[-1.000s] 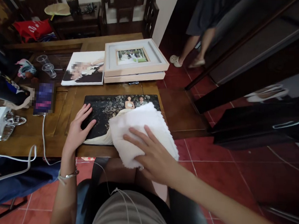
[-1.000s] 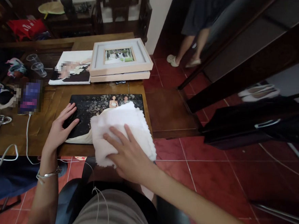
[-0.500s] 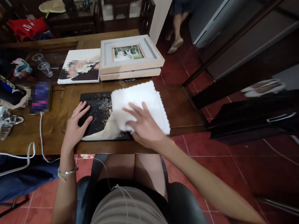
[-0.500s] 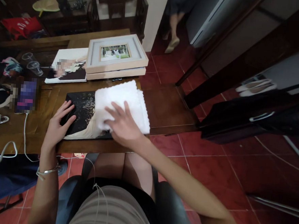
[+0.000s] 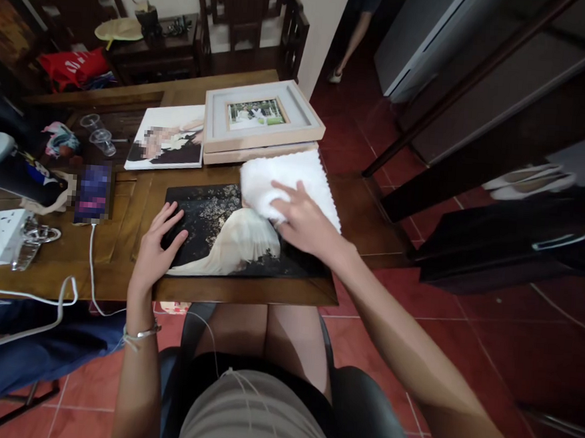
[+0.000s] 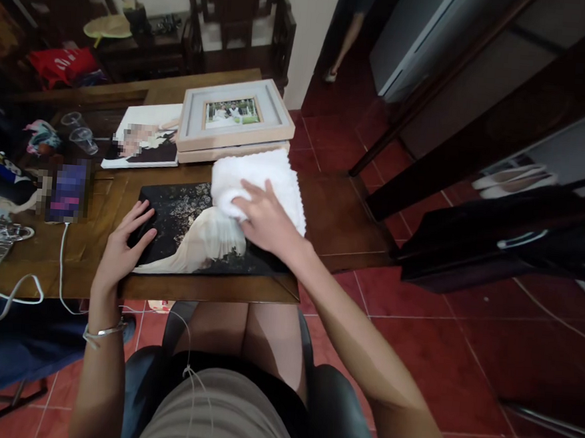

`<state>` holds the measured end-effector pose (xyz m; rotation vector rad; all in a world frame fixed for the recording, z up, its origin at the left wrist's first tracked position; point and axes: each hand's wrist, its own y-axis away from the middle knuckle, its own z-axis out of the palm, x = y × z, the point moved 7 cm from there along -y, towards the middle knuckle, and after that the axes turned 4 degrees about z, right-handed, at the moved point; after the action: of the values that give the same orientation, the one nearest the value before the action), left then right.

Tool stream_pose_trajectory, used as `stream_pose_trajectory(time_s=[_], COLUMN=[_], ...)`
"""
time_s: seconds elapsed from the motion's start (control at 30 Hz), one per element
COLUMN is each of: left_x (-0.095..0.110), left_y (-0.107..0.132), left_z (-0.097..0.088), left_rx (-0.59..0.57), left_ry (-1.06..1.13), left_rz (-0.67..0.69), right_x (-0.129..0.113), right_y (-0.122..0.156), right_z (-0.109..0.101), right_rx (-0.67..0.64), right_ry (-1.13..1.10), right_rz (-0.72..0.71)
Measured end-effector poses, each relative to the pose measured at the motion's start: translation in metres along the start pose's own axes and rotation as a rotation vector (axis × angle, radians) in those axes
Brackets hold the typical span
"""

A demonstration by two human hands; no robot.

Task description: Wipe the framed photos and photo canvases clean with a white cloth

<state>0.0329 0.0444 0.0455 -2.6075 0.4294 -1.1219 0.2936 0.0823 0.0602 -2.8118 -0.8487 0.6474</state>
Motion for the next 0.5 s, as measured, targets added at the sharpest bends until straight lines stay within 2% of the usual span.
stream_pose_trajectory(time_s=[0.07,0.13,0.23,0.37,0.43,0.5], left_x=[0.0,0.0,0.001,0.001,0.002,0.002], left_y=[0.0,0.0,-0.001,-0.002,-0.002,-0.001], left_z=[-0.001,-0.001,-0.001,-0.001,0.0,0.0], left_rx=[0.009,0.011,0.005,-0.009,-0.015,-0.017], left_ry=[0.008,0.011,0.018,0.016,0.006,0.001], left_rz=[-0.006,-0.015,-0.037,-0.054,-0.051,-0.04], right_x=[0.013,0.008,-0.026,-0.073,-0.077,-0.063], right_y=[-0.002,0.01,0.051,0.105,0.115,0.109], right_z=[-0.001,0.001,0.006,0.0,-0.006,-0.012], right_rx=[0.039,0.061,0.078,0.088,0.059,0.04], right_ry=[0.02,0.042,0.054,-0.041,-0.117,-0.181], right_rz=[0.063,0.079,0.009,-0.11,-0.161,-0.183])
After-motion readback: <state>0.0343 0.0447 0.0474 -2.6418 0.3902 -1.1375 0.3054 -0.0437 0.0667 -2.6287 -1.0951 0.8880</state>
